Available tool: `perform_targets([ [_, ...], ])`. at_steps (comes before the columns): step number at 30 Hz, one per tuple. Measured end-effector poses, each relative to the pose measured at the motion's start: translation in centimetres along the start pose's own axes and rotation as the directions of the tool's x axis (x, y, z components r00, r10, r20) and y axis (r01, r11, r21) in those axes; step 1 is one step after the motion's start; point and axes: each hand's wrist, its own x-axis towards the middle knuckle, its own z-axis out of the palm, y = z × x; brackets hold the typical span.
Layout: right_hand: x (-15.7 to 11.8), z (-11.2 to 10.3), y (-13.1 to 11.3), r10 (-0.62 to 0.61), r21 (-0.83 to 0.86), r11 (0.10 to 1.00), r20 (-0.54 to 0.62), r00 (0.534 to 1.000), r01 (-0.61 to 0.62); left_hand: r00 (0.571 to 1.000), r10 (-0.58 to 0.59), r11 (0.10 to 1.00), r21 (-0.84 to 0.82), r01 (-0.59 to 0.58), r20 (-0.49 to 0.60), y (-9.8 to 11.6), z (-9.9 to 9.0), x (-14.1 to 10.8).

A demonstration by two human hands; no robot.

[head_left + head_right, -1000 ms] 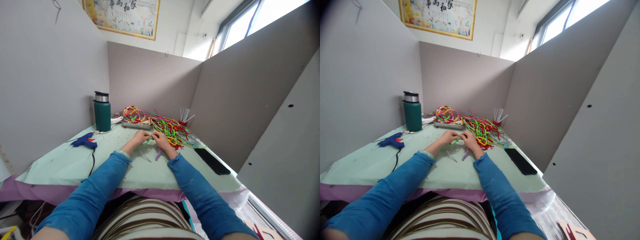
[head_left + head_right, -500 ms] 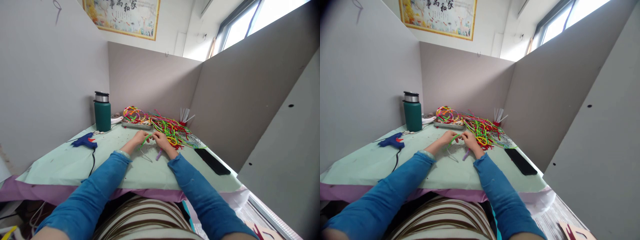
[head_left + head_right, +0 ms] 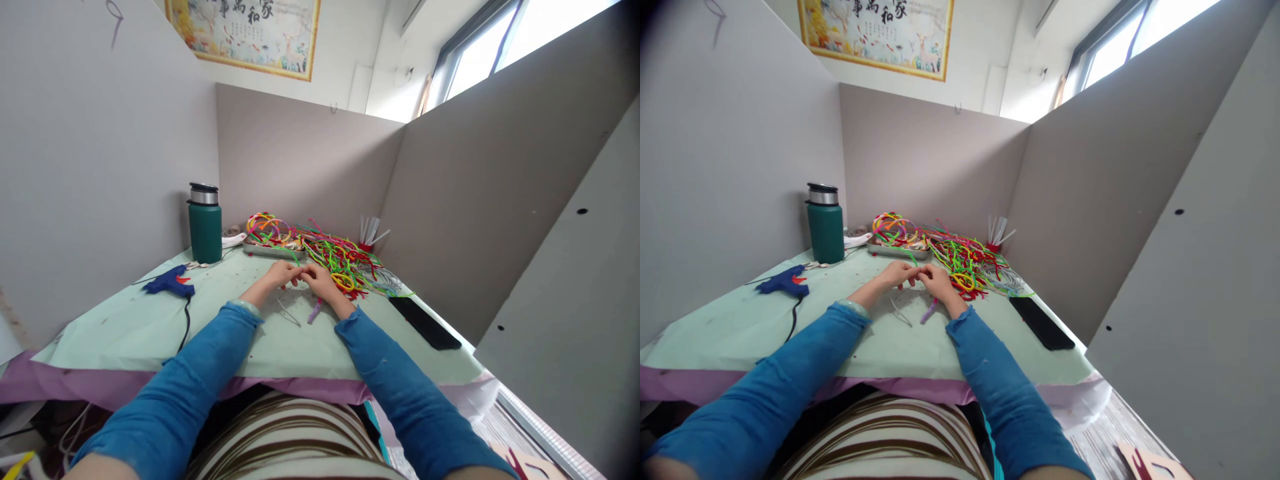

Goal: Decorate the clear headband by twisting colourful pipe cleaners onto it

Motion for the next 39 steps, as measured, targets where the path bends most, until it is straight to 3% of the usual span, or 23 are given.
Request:
perform_targets([
  [14, 0.2, -0.2, 0.1, 0.071, 0.022, 0.997, 0.009, 0.997, -0.072, 0.999, -0.032, 0.999, 0.016, 0.031, 0.003, 0.2, 0.1, -0.1],
  [20, 0.1, -0.1, -0.1, -0.011, -0.026, 1.000, 0.041, 0.999, 0.012, 1.000, -0.020, 0.995, 0.095, 0.019, 0.012, 0.2, 0.2, -0.1],
  [31, 0.3, 0.1, 0.1, -0.025, -0.055, 0.998, -0.077, 0.997, 0.021, 0.998, 0.029, 0.996, 0.083, -0.033, 0.059, -0.1, 0.6, 0.0],
  [36, 0.3, 0.1, 0.0, 0.020, -0.007, 1.000, -0.106, 0.994, -0.021, 0.999, 0.044, 0.986, 0.157, -0.049, 0.032, -0.5, 0.7, 0.4],
  [39, 0.3, -0.1, 0.0, 0.085, 0.111, 0.991, -0.092, 0.992, -0.075, 0.994, 0.106, 0.982, 0.159, -0.107, 0.010, -0.8, 0.8, 0.7],
])
